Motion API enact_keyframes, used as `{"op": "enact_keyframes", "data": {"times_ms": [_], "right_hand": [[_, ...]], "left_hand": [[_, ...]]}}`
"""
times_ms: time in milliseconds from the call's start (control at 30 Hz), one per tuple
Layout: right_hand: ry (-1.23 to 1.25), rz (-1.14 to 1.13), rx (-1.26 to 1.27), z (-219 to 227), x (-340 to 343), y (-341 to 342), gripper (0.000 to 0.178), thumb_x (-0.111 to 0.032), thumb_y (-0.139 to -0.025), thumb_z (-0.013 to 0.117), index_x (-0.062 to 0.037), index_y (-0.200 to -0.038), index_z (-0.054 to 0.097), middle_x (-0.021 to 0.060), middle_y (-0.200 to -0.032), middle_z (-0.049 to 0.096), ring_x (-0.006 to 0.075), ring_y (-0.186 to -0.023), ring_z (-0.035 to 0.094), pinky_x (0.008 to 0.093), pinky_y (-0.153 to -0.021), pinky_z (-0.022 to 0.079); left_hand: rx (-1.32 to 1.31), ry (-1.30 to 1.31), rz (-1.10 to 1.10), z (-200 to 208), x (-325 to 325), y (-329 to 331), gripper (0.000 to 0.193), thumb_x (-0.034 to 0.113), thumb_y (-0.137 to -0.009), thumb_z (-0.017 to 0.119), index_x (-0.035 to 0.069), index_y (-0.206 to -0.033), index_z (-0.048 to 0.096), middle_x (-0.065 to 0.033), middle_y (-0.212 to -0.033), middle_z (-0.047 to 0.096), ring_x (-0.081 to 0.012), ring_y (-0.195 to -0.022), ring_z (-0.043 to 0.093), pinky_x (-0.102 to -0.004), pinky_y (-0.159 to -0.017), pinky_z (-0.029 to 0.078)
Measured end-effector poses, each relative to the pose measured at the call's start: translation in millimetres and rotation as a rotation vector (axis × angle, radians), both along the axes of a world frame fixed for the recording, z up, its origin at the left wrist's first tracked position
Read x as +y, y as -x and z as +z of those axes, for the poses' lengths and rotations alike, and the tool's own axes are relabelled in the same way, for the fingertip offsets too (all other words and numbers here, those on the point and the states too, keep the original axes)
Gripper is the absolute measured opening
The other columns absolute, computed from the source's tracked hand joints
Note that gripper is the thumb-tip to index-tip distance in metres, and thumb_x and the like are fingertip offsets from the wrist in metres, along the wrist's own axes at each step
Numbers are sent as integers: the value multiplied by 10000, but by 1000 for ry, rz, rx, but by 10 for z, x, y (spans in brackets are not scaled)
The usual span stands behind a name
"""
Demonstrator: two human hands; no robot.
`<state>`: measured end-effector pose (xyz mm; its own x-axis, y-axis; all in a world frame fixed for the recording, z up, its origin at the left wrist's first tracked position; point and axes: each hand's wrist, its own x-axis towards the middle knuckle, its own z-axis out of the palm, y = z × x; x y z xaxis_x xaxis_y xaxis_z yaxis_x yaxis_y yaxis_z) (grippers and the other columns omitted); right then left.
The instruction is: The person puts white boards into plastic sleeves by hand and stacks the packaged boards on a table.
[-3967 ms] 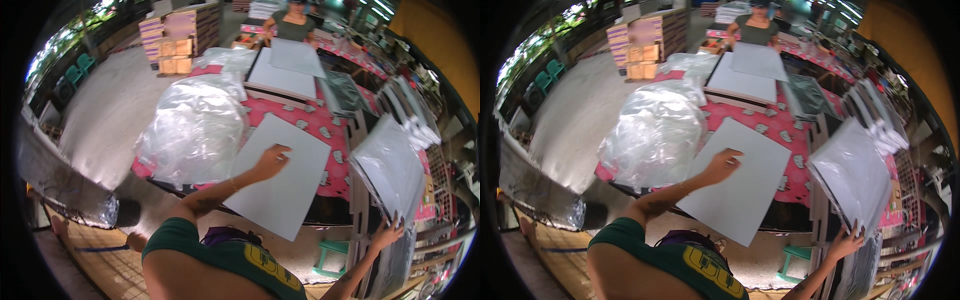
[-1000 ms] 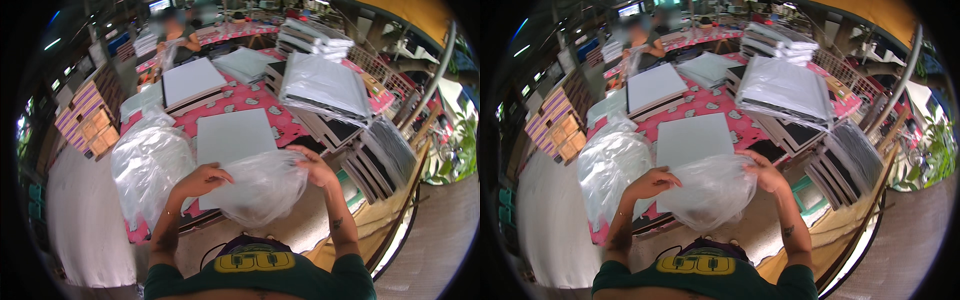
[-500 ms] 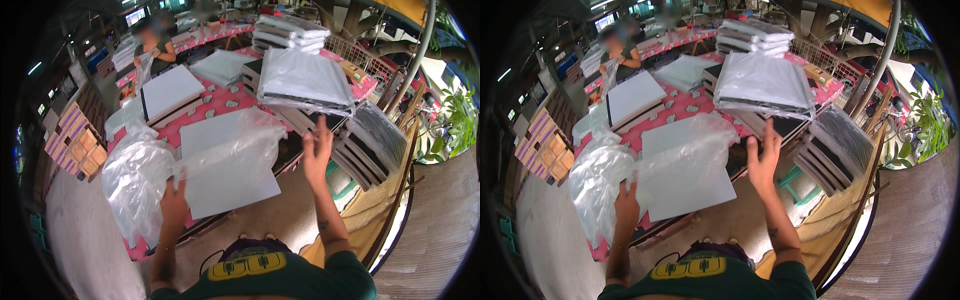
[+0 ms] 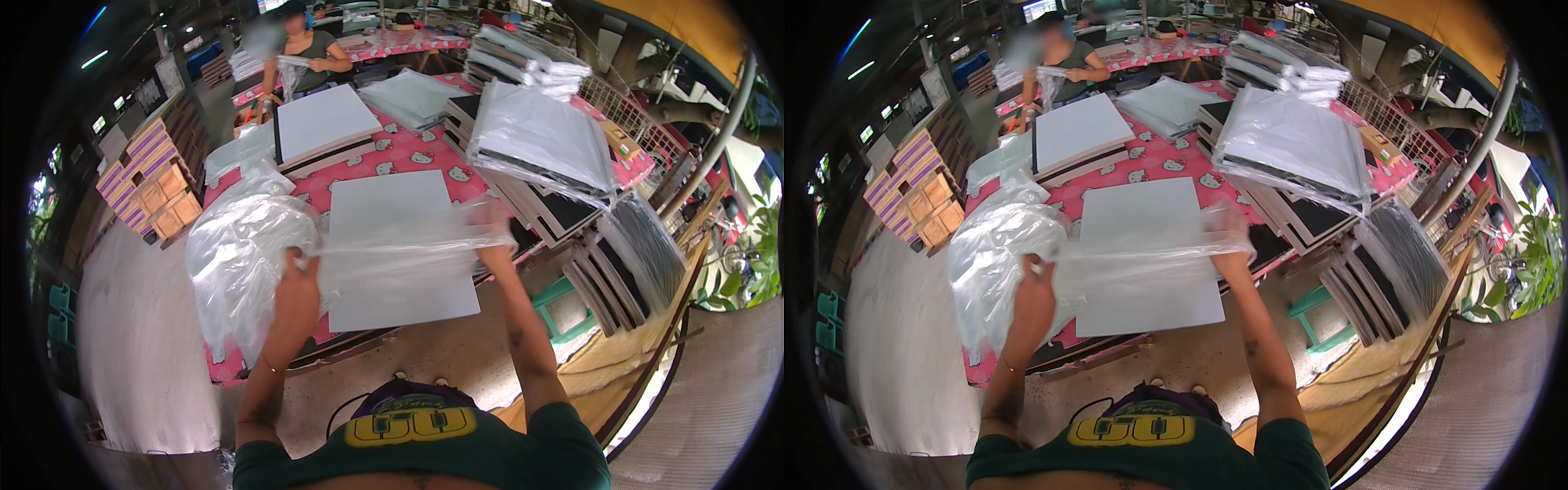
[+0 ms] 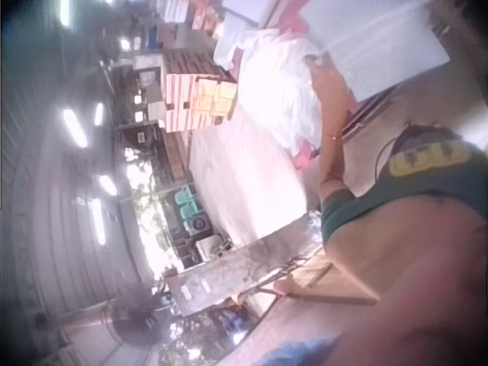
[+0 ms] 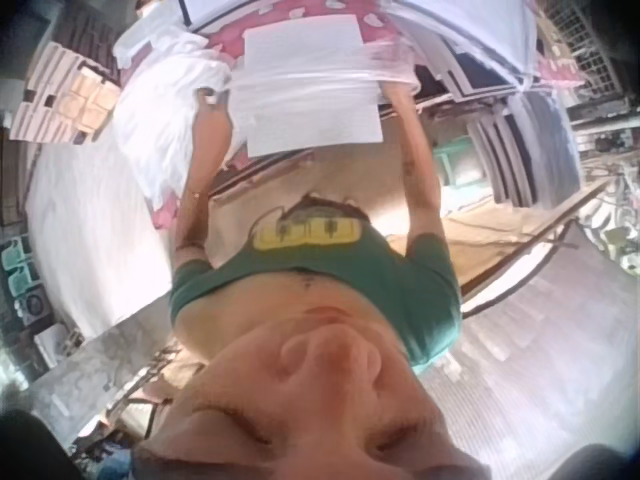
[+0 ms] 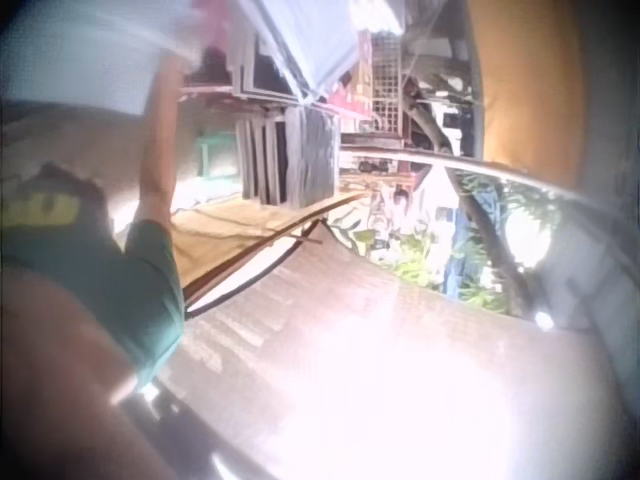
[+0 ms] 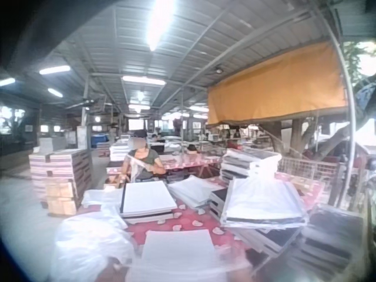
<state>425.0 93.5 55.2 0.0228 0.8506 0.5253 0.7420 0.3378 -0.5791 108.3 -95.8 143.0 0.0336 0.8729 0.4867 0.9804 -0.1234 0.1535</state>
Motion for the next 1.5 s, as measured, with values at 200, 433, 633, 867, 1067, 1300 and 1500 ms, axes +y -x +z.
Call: {"op": "enact_keyframes", "data": {"times_ms": [200, 433, 633, 867, 1067, 1300, 1500], "right_hand": [[485, 573, -354, 390, -882, -195, 450, -339, -911, 575, -22, -1231, 555, 209, -1161, 579, 363, -1106, 550, 445, -961, 414], [1121, 1297, 254, 221, -904, -991, 460, -463, -971, 425, -96, -1088, 675, 134, -920, 707, 271, -877, 661, 473, -812, 530], [779, 997, 1199, 194, -854, -958, 481, -527, -852, 591, -94, -1057, 646, 97, -911, 661, 263, -860, 646, 466, -800, 524], [842, 727, 1319, -635, -889, -1172, 345, -353, -941, 542, -52, -1100, 600, 105, -915, 658, 207, -809, 651, 322, -659, 557], [1226, 1047, 1241, -1408, -1277, -1358, 342, -340, -955, 493, -42, -1092, 592, 101, -934, 652, 213, -812, 649, 323, -641, 554], [1323, 526, 1704, -1265, -1441, -924, 274, -236, -949, 463, -26, -1074, 586, 93, -932, 637, 203, -778, 625, 322, -610, 526], [999, 109, 556, -1697, -1283, -755, 248, -106, -861, 513, -1, -1077, 573, 110, -853, 586, 222, -735, 566, 350, -662, 464]], "left_hand": [[426, 196, 179, -147, 3, 454, 572, 387, -818, 666, 107, -1302, 544, -211, -1376, 431, -353, -1233, 448, -516, -1071, 302], [-2075, 689, -332, -281, -250, 975, 320, 333, -835, 657, 18, -888, 678, -147, -919, 659, -299, -918, 651, -435, -847, 500], [-603, 932, -657, 25, -2, 280, 451, 448, -873, 625, 32, -1039, 666, -53, -823, 647, -147, -802, 626, -326, -714, 502], [-1601, 960, -277, -1245, -46, 579, 500, 506, -953, 485, 46, -929, 678, 19, -691, 570, -81, -736, 575, -265, -694, 481], [-1815, 766, -487, -901, -193, 604, 459, 433, -911, 599, 39, -1146, 591, -55, -953, 622, -152, -802, 608, -356, -752, 514], [-1421, 1115, -30, -1601, -552, 935, 374, 374, -871, 635, 74, -1091, 600, -64, -943, 660, -143, -776, 622, -257, -630, 488], [-942, 441, 286, -2102, -346, 84, 437, 216, -834, 637, -5, -1188, 508, -230, -996, 656, -361, -896, 642, -413, -768, 486]]}}
